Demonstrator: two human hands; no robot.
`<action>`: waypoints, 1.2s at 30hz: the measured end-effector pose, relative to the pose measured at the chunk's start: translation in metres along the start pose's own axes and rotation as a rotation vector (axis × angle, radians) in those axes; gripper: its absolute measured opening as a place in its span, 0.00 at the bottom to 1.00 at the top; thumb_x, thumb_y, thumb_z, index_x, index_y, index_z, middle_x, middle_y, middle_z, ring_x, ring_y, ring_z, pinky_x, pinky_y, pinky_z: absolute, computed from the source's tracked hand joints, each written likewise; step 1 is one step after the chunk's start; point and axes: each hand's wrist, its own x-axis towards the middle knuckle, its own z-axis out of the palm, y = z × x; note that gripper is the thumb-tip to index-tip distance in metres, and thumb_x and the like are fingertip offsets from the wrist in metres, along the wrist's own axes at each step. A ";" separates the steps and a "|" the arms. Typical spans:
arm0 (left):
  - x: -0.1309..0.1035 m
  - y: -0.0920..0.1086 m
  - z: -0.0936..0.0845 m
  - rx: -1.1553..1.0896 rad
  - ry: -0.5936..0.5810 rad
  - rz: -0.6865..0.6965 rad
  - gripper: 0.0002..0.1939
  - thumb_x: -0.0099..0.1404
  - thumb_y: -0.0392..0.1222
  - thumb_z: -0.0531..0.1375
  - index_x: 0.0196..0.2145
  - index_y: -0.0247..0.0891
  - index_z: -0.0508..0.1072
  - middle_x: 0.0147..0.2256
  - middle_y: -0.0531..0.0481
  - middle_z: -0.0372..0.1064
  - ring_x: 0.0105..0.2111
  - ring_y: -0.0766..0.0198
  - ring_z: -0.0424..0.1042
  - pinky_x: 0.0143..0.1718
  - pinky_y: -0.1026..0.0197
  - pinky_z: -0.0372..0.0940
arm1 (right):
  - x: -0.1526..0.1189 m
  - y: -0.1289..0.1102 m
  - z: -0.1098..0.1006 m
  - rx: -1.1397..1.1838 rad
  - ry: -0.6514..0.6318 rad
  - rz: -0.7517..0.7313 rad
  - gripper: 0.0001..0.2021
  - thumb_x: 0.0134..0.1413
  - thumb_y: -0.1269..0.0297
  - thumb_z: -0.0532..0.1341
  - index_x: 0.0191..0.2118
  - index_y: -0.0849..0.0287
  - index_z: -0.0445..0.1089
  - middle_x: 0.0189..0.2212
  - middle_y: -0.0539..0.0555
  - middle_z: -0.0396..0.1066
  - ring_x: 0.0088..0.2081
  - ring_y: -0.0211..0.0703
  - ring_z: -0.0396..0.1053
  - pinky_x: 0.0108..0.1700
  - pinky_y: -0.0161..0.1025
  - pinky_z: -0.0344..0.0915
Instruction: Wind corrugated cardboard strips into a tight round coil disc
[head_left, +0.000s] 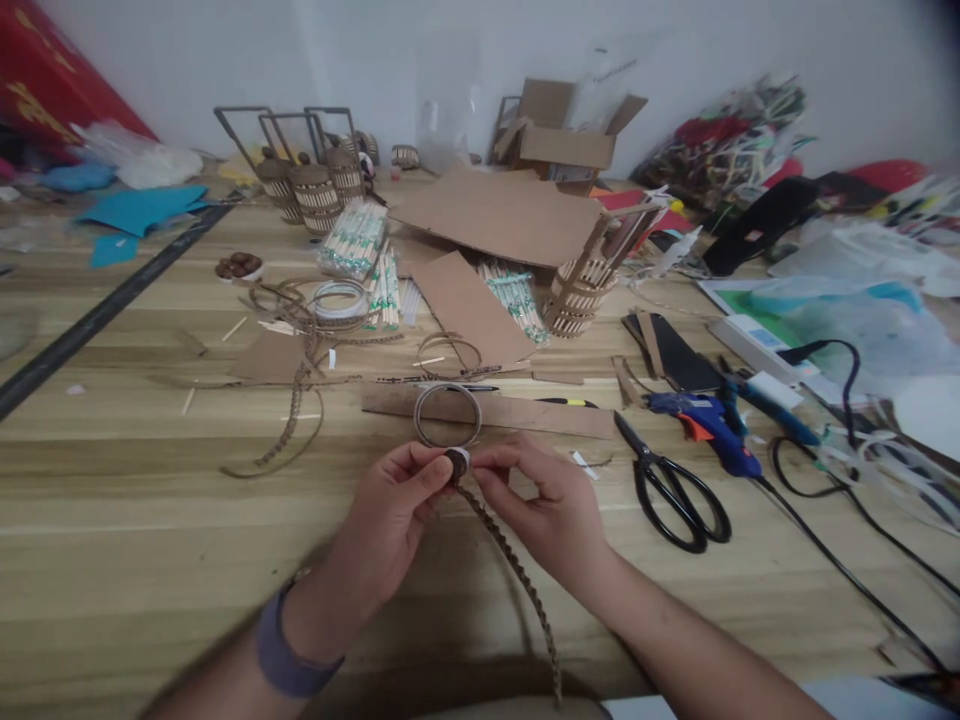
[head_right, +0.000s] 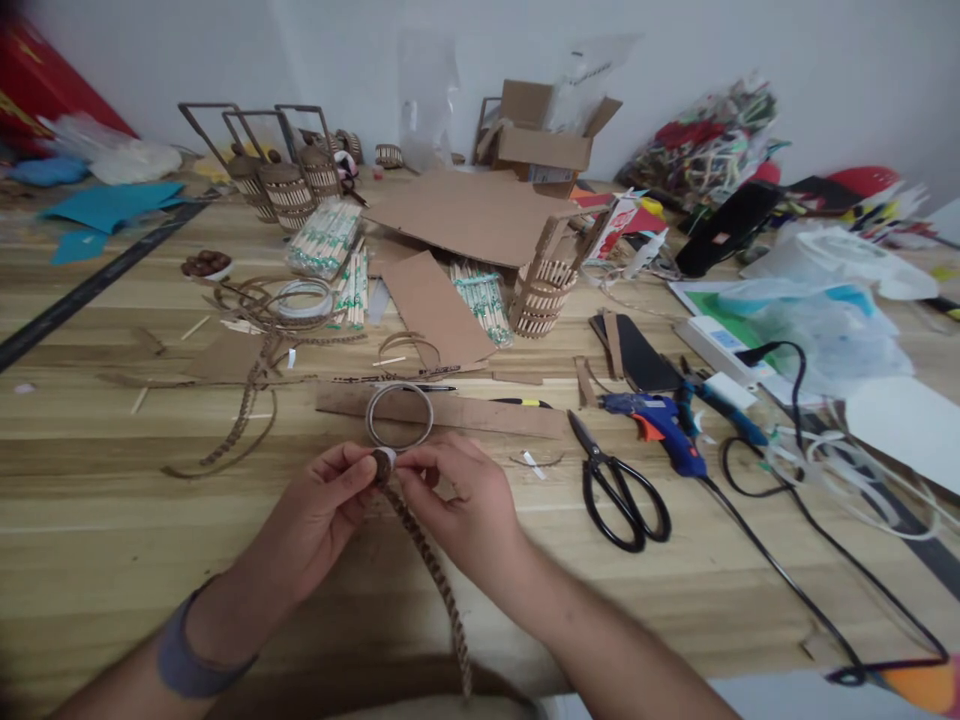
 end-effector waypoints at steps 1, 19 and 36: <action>0.000 -0.001 0.001 0.003 0.004 0.004 0.17 0.38 0.42 0.79 0.21 0.36 0.77 0.23 0.57 0.74 0.24 0.71 0.69 0.29 0.69 0.65 | 0.000 0.000 0.000 -0.013 0.003 -0.006 0.07 0.57 0.72 0.61 0.33 0.55 0.75 0.27 0.49 0.76 0.30 0.41 0.73 0.35 0.37 0.66; -0.002 -0.001 0.003 0.023 0.013 0.027 0.16 0.38 0.42 0.79 0.21 0.36 0.77 0.24 0.55 0.76 0.26 0.70 0.70 0.31 0.68 0.65 | 0.005 0.005 0.003 0.414 -0.133 0.486 0.08 0.53 0.58 0.63 0.31 0.57 0.73 0.23 0.49 0.72 0.26 0.38 0.65 0.30 0.35 0.62; -0.012 0.007 -0.003 0.574 0.015 0.356 0.03 0.51 0.36 0.70 0.23 0.40 0.79 0.33 0.50 0.79 0.32 0.64 0.75 0.33 0.68 0.68 | 0.008 0.001 -0.003 0.607 -0.283 0.721 0.11 0.43 0.58 0.65 0.23 0.58 0.64 0.18 0.43 0.58 0.21 0.31 0.51 0.24 0.32 0.48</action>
